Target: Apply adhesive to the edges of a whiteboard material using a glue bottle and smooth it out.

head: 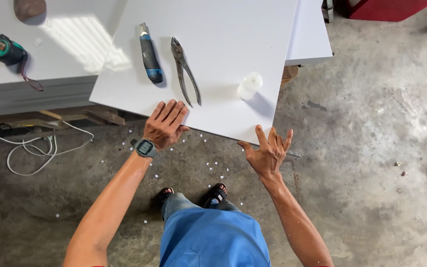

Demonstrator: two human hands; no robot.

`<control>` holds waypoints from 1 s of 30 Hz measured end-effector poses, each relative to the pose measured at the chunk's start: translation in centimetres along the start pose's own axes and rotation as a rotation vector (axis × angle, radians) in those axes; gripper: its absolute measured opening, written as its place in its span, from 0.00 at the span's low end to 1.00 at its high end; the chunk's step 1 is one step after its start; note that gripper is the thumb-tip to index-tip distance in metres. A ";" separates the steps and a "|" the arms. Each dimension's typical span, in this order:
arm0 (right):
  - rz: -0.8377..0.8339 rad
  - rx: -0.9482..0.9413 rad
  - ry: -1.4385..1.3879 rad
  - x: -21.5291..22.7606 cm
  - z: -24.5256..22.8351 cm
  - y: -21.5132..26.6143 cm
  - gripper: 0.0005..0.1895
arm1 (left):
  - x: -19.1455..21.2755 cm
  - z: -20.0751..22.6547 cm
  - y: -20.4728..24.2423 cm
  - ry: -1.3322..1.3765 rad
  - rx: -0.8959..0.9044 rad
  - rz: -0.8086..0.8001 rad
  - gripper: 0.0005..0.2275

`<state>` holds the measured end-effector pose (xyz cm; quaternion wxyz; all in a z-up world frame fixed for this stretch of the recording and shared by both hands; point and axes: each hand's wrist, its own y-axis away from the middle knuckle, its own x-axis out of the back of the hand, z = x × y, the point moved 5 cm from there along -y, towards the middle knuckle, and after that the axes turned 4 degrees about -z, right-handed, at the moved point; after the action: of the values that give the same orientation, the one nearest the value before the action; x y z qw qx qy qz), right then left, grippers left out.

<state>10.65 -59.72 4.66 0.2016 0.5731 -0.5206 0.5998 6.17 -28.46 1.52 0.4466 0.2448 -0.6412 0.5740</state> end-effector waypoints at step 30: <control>-0.291 0.223 -0.033 2.3 3.9 -1.3 0.34 | -1.3 -22.9 14.1 0.430 0.349 -0.339 0.35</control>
<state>12.99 -63.37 6.40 0.2129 0.6709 -0.3658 0.6090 1.84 -3.77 -8.16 0.6123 0.2940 -0.3741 0.6314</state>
